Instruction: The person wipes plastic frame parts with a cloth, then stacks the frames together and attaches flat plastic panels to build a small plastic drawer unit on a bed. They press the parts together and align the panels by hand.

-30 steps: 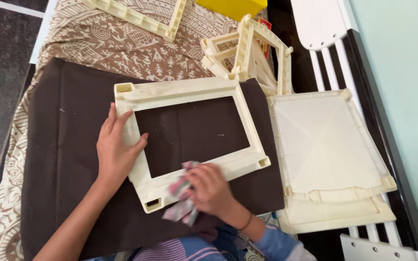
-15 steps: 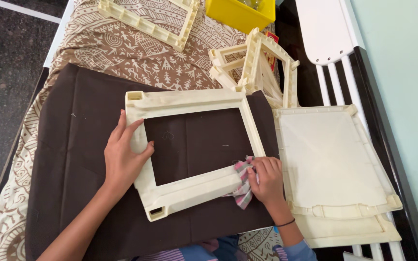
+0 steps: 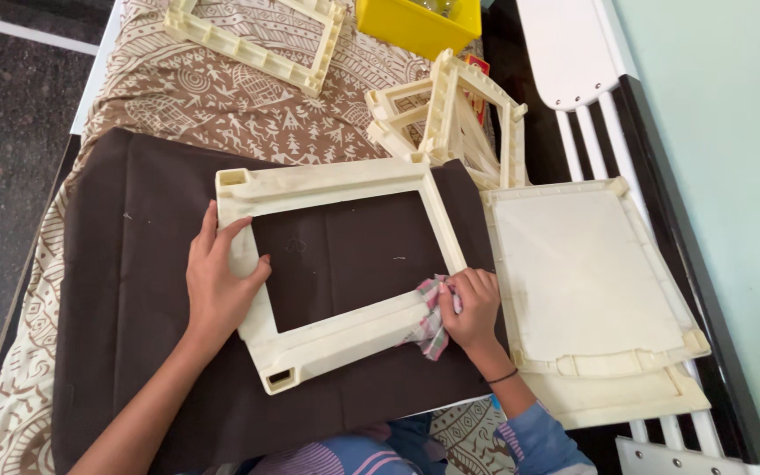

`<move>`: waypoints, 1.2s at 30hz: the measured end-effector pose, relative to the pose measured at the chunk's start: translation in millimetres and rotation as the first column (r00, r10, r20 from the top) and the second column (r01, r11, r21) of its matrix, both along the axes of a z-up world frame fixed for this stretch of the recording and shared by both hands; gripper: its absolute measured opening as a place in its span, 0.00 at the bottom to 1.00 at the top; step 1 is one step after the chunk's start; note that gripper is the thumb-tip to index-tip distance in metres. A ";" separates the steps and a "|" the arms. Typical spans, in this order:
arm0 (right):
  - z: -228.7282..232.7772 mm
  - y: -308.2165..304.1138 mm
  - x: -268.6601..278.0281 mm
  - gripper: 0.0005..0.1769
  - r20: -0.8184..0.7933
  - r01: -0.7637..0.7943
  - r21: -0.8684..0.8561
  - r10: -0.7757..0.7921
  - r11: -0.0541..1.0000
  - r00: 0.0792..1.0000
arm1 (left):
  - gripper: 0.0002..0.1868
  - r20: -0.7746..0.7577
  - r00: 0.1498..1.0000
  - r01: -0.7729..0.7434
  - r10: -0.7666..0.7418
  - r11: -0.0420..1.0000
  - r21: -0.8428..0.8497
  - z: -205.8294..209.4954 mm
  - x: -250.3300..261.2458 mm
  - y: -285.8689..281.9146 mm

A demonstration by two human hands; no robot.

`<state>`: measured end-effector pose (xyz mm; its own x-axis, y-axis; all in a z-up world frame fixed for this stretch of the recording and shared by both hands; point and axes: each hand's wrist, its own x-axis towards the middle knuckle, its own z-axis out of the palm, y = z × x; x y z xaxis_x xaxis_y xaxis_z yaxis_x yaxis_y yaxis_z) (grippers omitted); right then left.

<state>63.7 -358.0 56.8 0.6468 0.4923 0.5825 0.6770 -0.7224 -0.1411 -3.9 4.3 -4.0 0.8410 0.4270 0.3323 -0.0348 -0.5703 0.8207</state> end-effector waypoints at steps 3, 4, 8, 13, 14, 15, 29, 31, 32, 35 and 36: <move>1.0 0.5 0.0 0.07 0.001 0.003 0.011 -0.003 1.000 1.000 | 0.32 0.018 1.000 0.007 -0.007 1.000 0.003 -0.1 0.0 0.2; 0.9 0.5 -0.7 0.07 -0.001 0.001 0.012 -0.001 1.000 1.000 | 0.31 0.013 1.000 0.005 -0.005 1.000 0.004 -0.3 -0.2 0.1; 0.2 0.6 -2.0 0.07 0.023 0.001 0.021 -0.001 1.000 1.000 | 0.31 0.001 1.000 -0.001 0.001 1.000 -0.011 -1.4 -0.4 -0.5; 0.5 2.0 -1.7 0.07 0.008 0.015 0.048 -0.015 0.999 1.000 | 0.30 0.016 1.000 -0.004 0.004 1.000 0.005 0.1 1.0 0.1; -0.2 2.7 -2.2 0.07 0.014 0.012 0.053 -0.013 0.999 1.000 | 0.30 0.020 1.000 -0.004 0.004 1.000 0.009 -0.2 -0.4 0.7; 0.0 2.9 -1.8 0.07 0.022 0.009 0.058 -0.011 0.998 1.000 | 0.29 0.013 1.000 -0.008 0.007 1.000 0.005 -0.2 -0.5 0.2; -4.1 0.4 -0.4 0.06 0.034 0.006 0.113 -0.010 0.994 0.999 | 0.23 0.007 1.000 -0.004 0.004 0.999 -0.048 -4.2 -4.2 1.1; -5.3 0.6 -0.7 0.07 0.037 0.005 0.117 -0.009 0.993 0.999 | 0.23 0.001 1.000 -0.007 0.007 0.998 -0.063 -3.4 -3.8 1.2; -5.6 0.5 -0.1 0.07 0.040 0.004 0.118 -0.009 0.993 0.999 | 0.22 -0.002 1.000 -0.008 0.008 0.998 -0.069 -2.8 -3.5 1.6; -6.8 0.3 -0.5 0.07 0.052 0.001 0.122 -0.007 0.993 0.999 | 0.19 0.087 0.996 0.011 -0.002 0.994 -0.113 -1.2 -4.6 3.8; -7.6 0.4 -1.2 0.07 0.054 -0.001 0.120 -0.005 0.993 0.999 | 0.18 0.087 0.996 0.006 0.007 0.989 -0.146 -0.9 -5.9 5.4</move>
<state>62.5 -357.7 49.2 0.6137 0.4153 0.6715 0.6844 -0.7038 -0.1902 -9.8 9.7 -4.9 0.8112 0.4768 0.3385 -0.1093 -0.4450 0.8888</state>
